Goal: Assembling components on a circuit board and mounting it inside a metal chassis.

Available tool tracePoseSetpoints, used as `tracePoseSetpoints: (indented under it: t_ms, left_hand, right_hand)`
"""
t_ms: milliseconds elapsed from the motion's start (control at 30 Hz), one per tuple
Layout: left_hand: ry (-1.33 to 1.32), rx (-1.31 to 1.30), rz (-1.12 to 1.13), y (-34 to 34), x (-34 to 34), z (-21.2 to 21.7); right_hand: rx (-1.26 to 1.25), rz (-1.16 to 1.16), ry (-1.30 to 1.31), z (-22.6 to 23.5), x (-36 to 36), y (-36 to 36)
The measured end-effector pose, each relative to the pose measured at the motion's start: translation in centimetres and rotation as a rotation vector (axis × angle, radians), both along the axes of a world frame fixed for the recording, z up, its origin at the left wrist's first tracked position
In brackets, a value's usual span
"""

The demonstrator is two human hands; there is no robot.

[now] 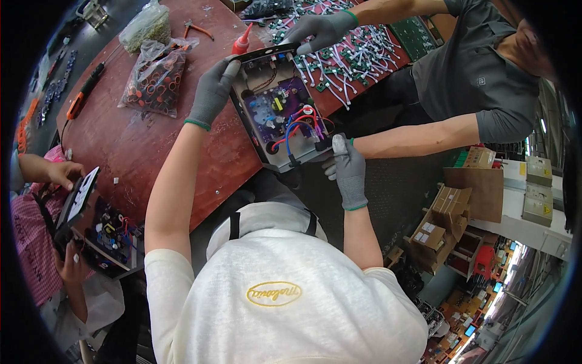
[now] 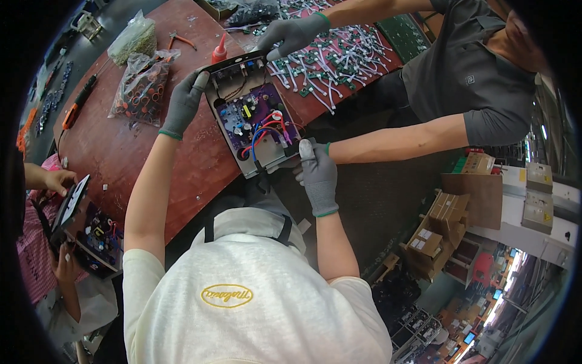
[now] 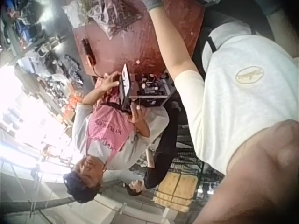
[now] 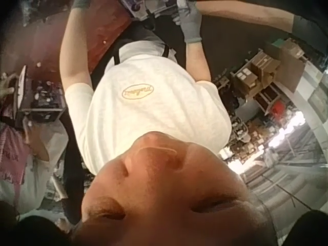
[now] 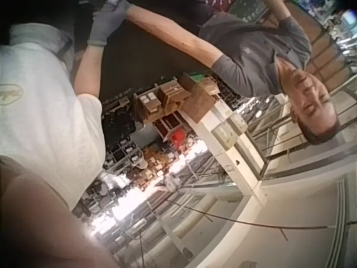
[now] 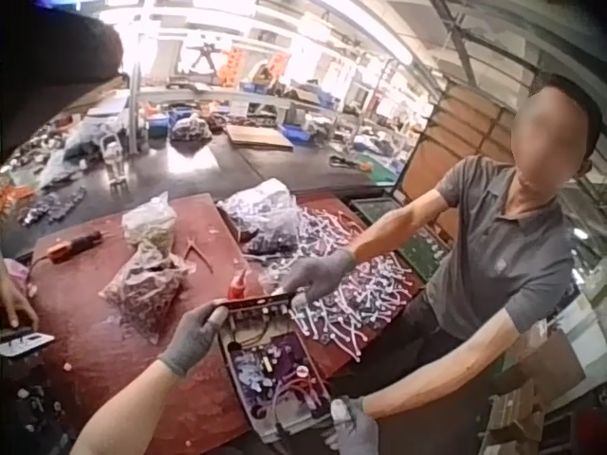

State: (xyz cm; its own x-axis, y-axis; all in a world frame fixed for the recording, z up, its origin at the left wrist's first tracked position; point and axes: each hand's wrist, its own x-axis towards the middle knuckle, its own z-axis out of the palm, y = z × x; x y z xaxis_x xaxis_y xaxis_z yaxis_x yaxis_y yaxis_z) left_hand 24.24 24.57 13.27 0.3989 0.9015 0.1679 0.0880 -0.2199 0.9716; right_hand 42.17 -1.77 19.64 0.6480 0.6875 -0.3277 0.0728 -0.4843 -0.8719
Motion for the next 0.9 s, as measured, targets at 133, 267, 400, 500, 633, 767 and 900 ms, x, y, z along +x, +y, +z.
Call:
tracePoseSetpoints:
  t_ms: [133,267,400,500,633,767,900]
  left_hand:
    - [-0.043,-0.009,-0.089,0.0,1.0,-0.7]
    - [-0.138,0.059,-0.112,-1.0,1.7,-0.9]
    - [-0.17,0.137,0.072,-2.5,-0.6,-0.8]
    - [-0.069,0.378,0.166,-7.8,-2.8,-1.1]
    - [0.064,0.175,0.013,-16.5,-7.5,3.7]
    - [0.289,0.465,0.198,-20.4,-14.7,6.9]
    - [0.367,0.371,0.644,-23.7,-21.8,6.7]
  right_hand:
    - [0.044,-0.045,0.026,-0.2,0.4,-0.7]
    - [0.206,-0.294,-0.191,3.6,1.9,-2.4]
    - [0.581,-0.489,-0.59,10.3,0.3,-3.5]
    - [0.758,-0.529,-0.935,10.6,-2.7,-3.7]
    - [0.782,0.011,-0.731,7.6,-7.2,-0.3]
    - [0.648,0.625,-0.339,2.1,-10.4,7.5]
    - [0.629,0.979,-0.353,2.0,-16.3,12.2]
